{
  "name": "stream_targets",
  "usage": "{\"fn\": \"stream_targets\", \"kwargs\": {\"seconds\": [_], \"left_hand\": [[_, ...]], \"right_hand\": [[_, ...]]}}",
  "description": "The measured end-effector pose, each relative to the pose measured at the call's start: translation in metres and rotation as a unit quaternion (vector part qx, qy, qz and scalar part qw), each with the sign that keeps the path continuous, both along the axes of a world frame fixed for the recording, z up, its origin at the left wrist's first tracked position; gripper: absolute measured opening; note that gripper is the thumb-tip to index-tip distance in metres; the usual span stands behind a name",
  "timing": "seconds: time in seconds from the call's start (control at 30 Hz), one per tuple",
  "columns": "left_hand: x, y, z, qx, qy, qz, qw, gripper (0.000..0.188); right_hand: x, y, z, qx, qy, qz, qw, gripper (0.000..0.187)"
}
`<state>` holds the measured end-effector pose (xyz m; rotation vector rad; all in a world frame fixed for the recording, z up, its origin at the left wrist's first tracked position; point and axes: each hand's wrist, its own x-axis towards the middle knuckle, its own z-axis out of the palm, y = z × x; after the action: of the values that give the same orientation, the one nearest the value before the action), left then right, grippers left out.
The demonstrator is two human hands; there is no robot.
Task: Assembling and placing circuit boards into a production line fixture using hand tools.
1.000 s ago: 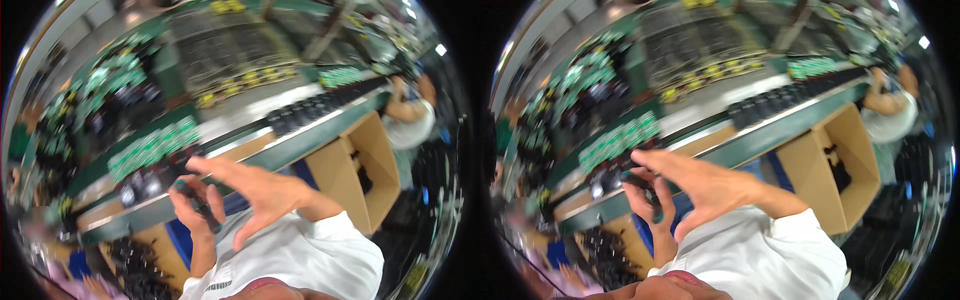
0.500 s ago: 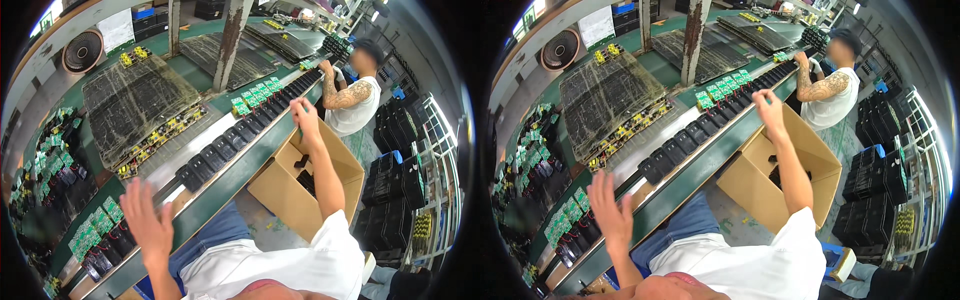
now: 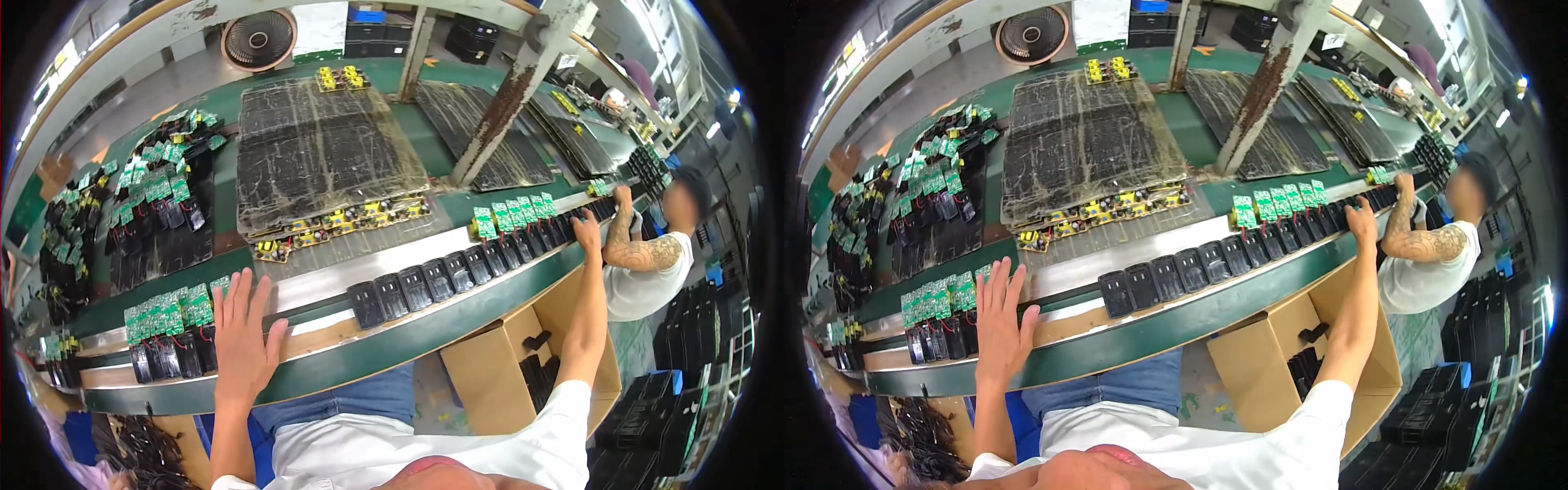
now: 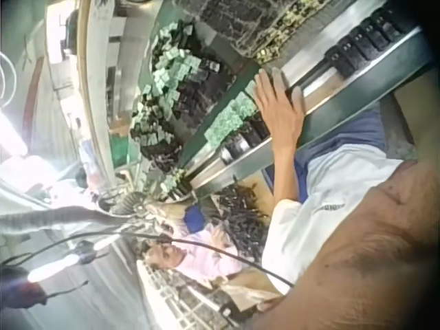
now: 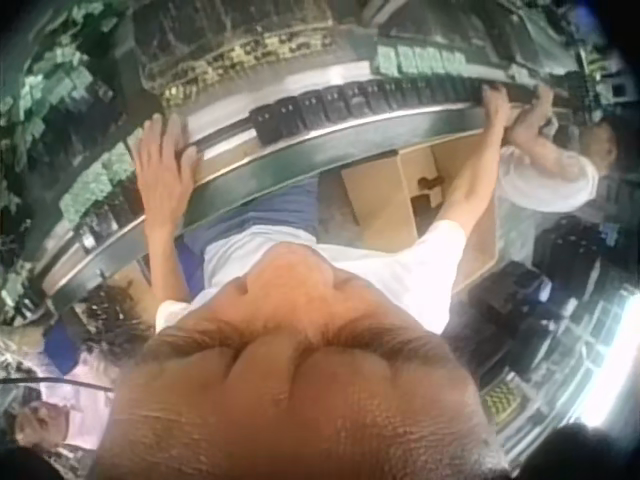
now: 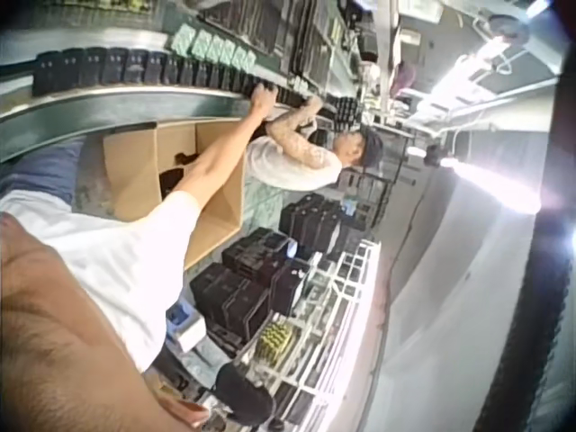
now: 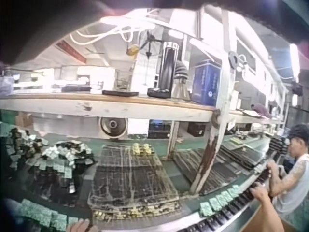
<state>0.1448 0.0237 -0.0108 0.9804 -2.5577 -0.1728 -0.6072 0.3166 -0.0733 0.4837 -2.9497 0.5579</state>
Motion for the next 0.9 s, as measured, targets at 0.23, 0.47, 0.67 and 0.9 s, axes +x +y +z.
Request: {"fn": "stream_targets", "kwargs": {"seconds": [0.23, 0.47, 0.67, 0.9], "left_hand": [[-0.003, -0.010, 0.000, 0.064, 0.042, -0.012, 0.997, 0.062], [-0.001, -0.011, -0.016, 0.062, 0.091, -0.004, 0.994, 0.062], [0.003, -0.011, -0.016, 0.064, 0.130, -0.007, 0.989, 0.065], [0.004, -0.013, -0.015, 0.060, 0.121, -0.005, 0.991, 0.068]], "right_hand": [[-0.003, 0.029, 0.017, -0.062, 0.043, 0.177, 0.981, 0.047], [0.102, -0.004, 0.030, -0.083, -0.019, 0.216, 0.973, 0.045], [0.181, -0.031, 0.053, -0.077, -0.022, 0.220, 0.972, 0.044], [0.196, -0.034, 0.064, -0.058, -0.003, 0.226, 0.972, 0.041]]}}
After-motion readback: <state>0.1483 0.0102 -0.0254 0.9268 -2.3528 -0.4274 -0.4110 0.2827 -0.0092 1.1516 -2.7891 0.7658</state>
